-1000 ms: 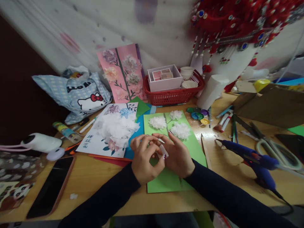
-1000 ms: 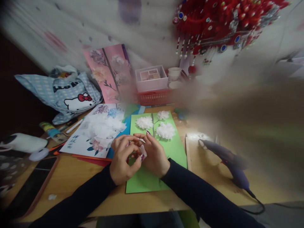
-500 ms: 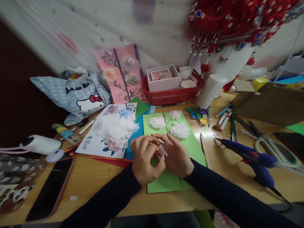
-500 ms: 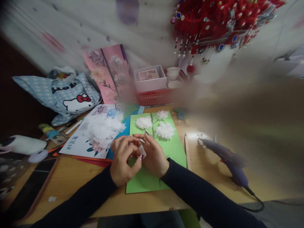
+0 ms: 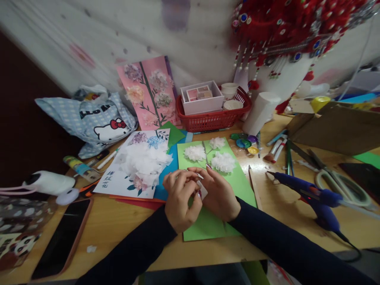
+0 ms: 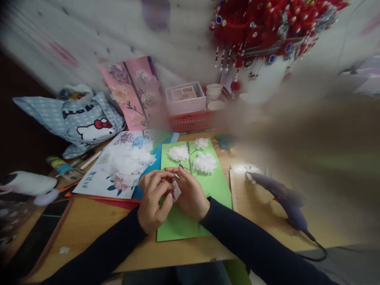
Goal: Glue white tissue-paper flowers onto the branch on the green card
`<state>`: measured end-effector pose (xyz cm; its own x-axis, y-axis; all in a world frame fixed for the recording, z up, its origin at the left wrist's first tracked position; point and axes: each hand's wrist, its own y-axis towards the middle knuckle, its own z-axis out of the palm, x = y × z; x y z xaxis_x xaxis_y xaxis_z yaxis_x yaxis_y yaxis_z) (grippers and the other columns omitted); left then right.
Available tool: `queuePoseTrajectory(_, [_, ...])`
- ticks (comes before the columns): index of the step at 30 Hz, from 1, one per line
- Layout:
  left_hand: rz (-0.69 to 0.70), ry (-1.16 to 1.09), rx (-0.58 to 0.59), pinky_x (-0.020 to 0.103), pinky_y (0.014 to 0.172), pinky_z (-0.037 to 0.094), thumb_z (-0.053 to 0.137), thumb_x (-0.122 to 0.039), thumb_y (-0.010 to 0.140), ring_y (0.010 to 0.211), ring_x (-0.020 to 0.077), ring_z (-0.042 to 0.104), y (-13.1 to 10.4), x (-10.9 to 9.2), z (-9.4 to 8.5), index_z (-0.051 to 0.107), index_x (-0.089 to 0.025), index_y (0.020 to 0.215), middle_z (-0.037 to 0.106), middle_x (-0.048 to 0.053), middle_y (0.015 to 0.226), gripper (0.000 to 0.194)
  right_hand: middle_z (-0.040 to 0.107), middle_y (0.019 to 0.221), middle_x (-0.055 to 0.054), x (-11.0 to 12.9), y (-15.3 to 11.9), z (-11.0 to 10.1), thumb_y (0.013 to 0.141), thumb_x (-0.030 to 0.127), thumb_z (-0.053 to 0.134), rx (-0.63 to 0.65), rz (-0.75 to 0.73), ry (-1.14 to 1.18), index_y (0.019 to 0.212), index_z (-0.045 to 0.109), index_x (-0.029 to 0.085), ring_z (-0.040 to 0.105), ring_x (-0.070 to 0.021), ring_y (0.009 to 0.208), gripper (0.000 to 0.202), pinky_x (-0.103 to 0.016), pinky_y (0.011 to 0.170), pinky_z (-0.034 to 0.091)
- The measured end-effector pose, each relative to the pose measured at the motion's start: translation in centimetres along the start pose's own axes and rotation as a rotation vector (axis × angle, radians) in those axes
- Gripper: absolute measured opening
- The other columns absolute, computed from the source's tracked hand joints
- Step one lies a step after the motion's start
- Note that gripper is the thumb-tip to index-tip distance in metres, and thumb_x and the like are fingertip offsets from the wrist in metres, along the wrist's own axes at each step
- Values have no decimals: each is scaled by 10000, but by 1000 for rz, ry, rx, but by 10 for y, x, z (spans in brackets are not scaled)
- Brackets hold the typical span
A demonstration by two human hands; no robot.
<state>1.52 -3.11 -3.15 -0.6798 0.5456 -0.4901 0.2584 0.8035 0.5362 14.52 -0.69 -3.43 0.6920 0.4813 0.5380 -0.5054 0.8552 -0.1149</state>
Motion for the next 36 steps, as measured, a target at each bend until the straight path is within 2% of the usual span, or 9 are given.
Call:
queuePoseTrajectory(16, [-42,-56,39,448,951,361,412,-174,894,1066,248,470,0,0,0,562,-208,766,609,69,1069,200,623,811,-5,1,2,-4,831,490,613,-24,44,68,941,646,201,548,-121,667,311,-249,622,440])
queuePoseTrajectory(22, [-42,-33,53,453,954,368,432,-174,867,1076,257,468,0,0,-1,588,-206,760,614,75,1076,192,617,824,-15,3,1,-2,848,510,588,-3,39,28,940,628,197,550,-123,656,328,-252,607,443])
queuePoseTrajectory(30, [-31,-12,58,445,941,375,484,-172,782,1078,264,474,1,0,-2,599,-208,699,615,65,1065,146,636,867,-20,2,0,2,824,487,611,14,30,29,935,617,200,596,-154,748,308,-282,690,468])
queuePoseTrajectory(36, [-64,-63,21,438,911,383,484,-173,760,1049,256,503,4,0,-5,576,-203,629,613,69,1042,163,611,799,-7,1,2,-1,818,488,609,25,53,70,914,608,203,580,-156,727,300,-286,672,457])
